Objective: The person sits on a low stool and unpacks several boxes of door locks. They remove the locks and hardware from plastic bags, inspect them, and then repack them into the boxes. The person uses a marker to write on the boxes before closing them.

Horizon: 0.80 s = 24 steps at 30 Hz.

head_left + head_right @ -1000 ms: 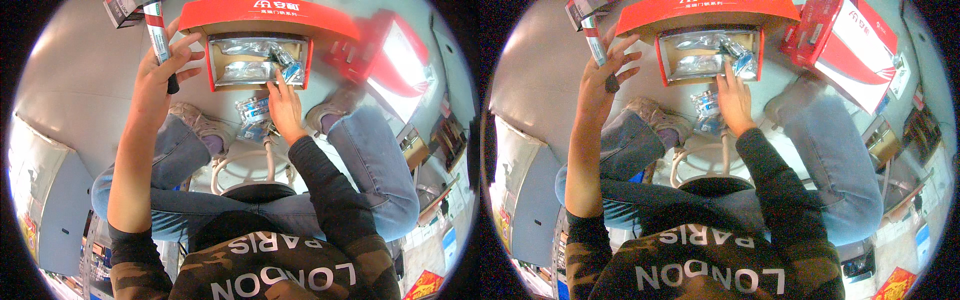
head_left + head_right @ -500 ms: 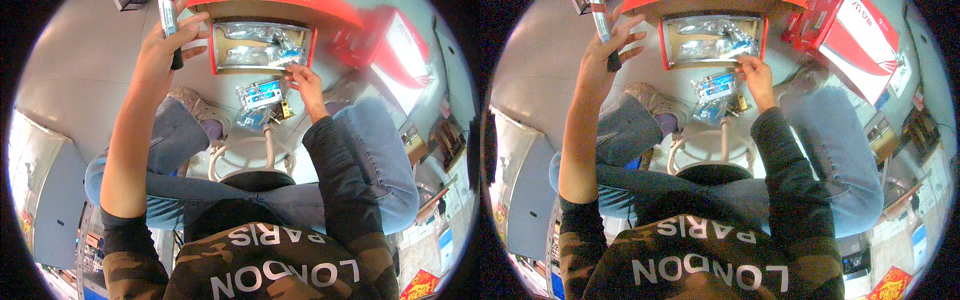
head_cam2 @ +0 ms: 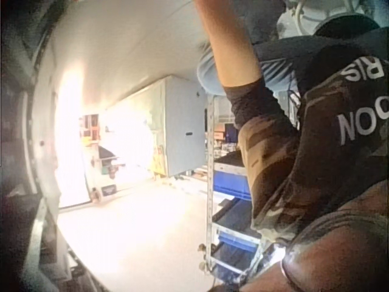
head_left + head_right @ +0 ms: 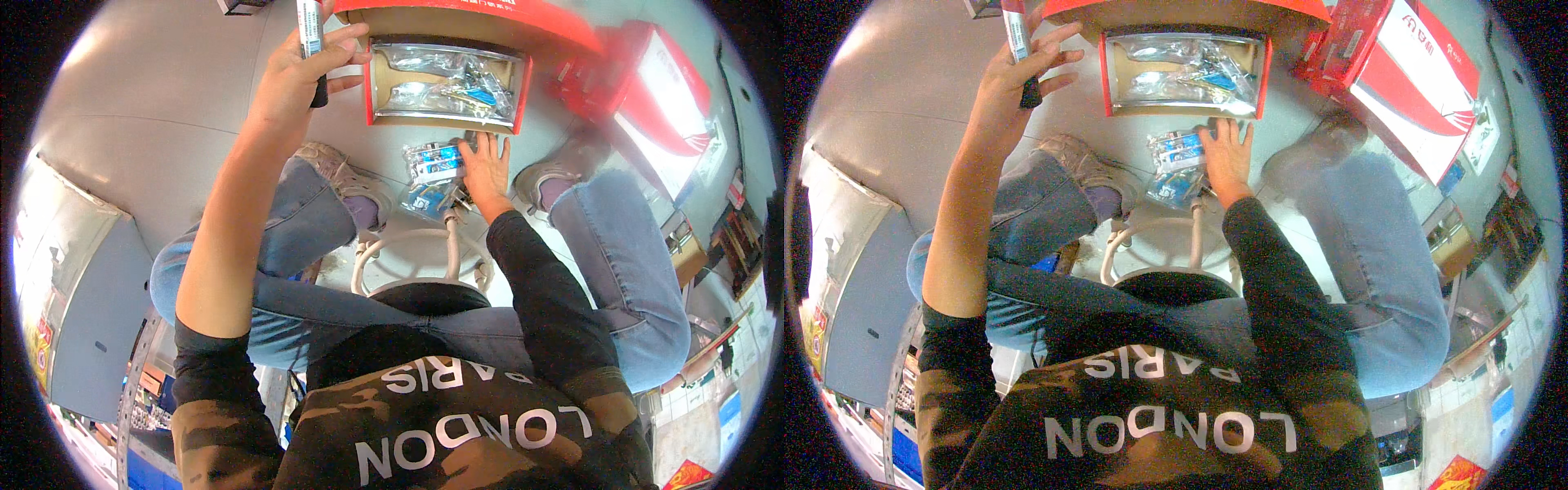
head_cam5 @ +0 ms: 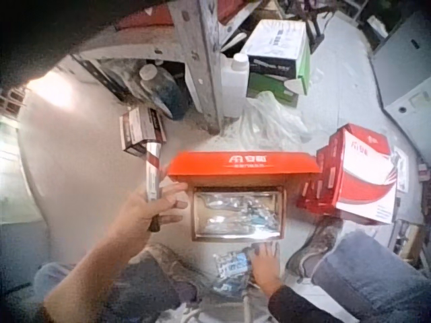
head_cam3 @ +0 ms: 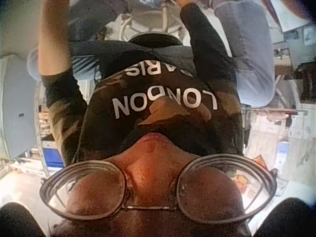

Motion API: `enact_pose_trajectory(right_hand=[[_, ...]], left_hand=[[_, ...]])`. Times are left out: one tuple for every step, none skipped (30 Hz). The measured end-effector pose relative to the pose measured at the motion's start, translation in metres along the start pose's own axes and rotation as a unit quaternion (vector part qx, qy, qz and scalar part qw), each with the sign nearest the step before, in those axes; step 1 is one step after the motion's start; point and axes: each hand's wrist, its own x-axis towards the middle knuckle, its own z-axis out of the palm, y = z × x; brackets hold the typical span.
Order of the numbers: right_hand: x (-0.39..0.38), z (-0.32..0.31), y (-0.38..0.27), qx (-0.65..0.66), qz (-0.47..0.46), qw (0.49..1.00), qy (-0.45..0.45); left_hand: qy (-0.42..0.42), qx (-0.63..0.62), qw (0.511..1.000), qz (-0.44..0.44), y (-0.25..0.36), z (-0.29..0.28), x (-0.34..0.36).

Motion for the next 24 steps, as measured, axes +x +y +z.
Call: enact_pose_trajectory(right_hand=[[-0.003,-0.005,0.000,-0.004,-0.001,1.000,-0.030],[-0.005,-0.012,0.000,-0.012,-0.024,1.000,-0.005],[-0.006,-0.021,0.000,0.016,-0.072,0.997,0.008],[-0.008,-0.032,0.001,0.041,-0.113,0.993,-0.019],[-0.009,-0.043,0.002,0.065,-0.152,0.985,-0.046],[-0.009,-0.054,0.003,0.092,-0.196,0.976,0.000],[-0.007,-0.063,0.002,0.101,-0.187,0.977,0.026],[-0.001,-0.071,0.000,0.110,-0.180,0.976,0.054],[0.006,-0.078,-0.002,0.117,-0.183,0.971,0.098],[0.014,-0.083,-0.004,0.111,-0.144,0.972,0.150],[0.025,-0.086,-0.007,0.107,-0.100,0.979,0.140],[0.038,-0.088,-0.009,0.111,-0.071,0.979,0.158],[0.049,-0.090,-0.010,0.115,-0.043,0.976,0.181],[0.061,-0.090,-0.013,0.090,-0.037,0.980,0.171],[0.067,-0.089,-0.015,0.093,-0.059,0.971,0.213],[0.073,-0.087,-0.019,0.091,-0.065,0.966,0.232],[0.079,-0.085,-0.021,0.075,-0.064,0.965,0.243],[0.081,-0.081,-0.022,0.073,-0.039,0.955,0.286],[0.079,-0.078,-0.019,0.109,-0.023,0.959,0.260],[0.075,-0.075,-0.013,0.127,-0.015,0.961,0.246],[0.069,-0.072,-0.004,0.143,-0.028,0.953,0.266],[0.061,-0.069,0.005,0.174,0.014,0.951,0.257],[0.053,-0.068,0.018,0.279,0.107,0.927,0.227],[0.044,-0.069,0.032,0.378,0.172,0.881,0.228]], left_hand=[[-0.003,-0.002,1.000,-0.001,0.000,-0.001,0.001],[-0.006,-0.002,1.000,0.001,-0.001,-0.001,0.004],[-0.006,-0.003,1.000,0.000,-0.001,-0.001,0.006],[-0.004,-0.001,1.000,-0.002,-0.001,-0.001,0.006],[-0.005,0.005,1.000,-0.006,-0.001,-0.001,0.007],[-0.007,0.004,1.000,-0.009,-0.001,-0.001,0.008],[-0.012,0.008,1.000,-0.013,0.000,-0.001,0.009],[-0.015,0.012,1.000,-0.008,0.001,-0.002,0.009],[-0.011,0.003,1.000,-0.014,0.001,-0.003,0.009],[-0.005,-0.006,1.000,-0.013,0.001,-0.003,0.009],[0.000,-0.014,1.000,-0.013,0.001,-0.003,0.008],[0.000,-0.014,1.000,-0.013,0.000,-0.004,0.008],[-0.002,-0.007,1.000,-0.015,-0.001,-0.004,0.008],[-0.004,0.003,1.000,-0.011,-0.001,-0.005,0.008],[-0.007,0.013,1.000,-0.010,-0.002,-0.006,0.008],[-0.001,0.008,1.000,-0.011,-0.003,-0.006,0.007],[0.004,0.004,1.000,-0.009,-0.003,-0.007,0.008],[0.007,0.000,1.000,-0.011,-0.003,-0.007,0.007],[0.011,0.008,1.000,-0.015,-0.003,-0.007,0.007],[0.012,0.014,1.000,-0.019,-0.002,-0.008,0.007],[0.004,0.022,1.000,-0.014,-0.002,-0.008,0.008],[0.017,0.014,0.999,-0.029,-0.002,-0.008,0.008],[0.023,0.009,0.999,-0.038,-0.002,-0.009,0.007],[0.021,0.002,0.999,-0.036,-0.002,-0.011,0.007]])
